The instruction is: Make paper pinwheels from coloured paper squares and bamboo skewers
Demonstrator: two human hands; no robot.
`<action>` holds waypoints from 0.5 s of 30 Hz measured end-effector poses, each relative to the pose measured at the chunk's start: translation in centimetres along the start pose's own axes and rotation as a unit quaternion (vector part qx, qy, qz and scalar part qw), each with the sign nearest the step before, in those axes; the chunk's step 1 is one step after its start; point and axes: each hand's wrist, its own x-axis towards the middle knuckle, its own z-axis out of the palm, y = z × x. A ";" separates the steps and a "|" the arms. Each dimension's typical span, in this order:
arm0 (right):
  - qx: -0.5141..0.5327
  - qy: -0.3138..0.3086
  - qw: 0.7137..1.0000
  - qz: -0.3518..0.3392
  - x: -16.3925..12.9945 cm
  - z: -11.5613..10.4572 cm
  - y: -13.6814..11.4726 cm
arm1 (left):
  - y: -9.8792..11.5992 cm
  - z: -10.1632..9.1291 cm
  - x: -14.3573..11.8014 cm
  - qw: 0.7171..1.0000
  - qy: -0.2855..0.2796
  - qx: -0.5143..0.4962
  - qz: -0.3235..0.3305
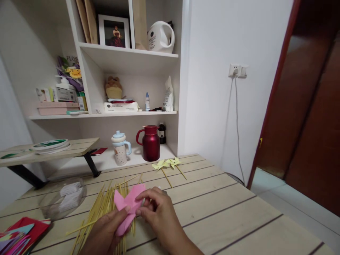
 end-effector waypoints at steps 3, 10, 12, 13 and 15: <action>0.007 0.019 1.000 0.015 0.2 0.0 0.1 | -0.1 0.2 0.0 1.000 -0.006 0.009 -0.005; 0.024 0.020 0.999 0.022 0.2 0.0 -0.3 | -0.3 0.3 -0.1 1.000 0.005 0.024 -0.006; 0.034 0.021 0.999 0.026 0.2 -0.2 -0.4 | 0.1 0.1 -0.2 1.000 0.005 0.020 -0.004; 0.049 0.034 0.998 0.032 0.2 -0.4 -0.5 | 0.3 0.0 -0.2 1.000 0.005 0.020 -0.007; 0.098 0.090 0.990 0.051 0.4 -0.8 -0.7 | 0.7 -0.2 -0.3 1.000 0.004 0.015 -0.011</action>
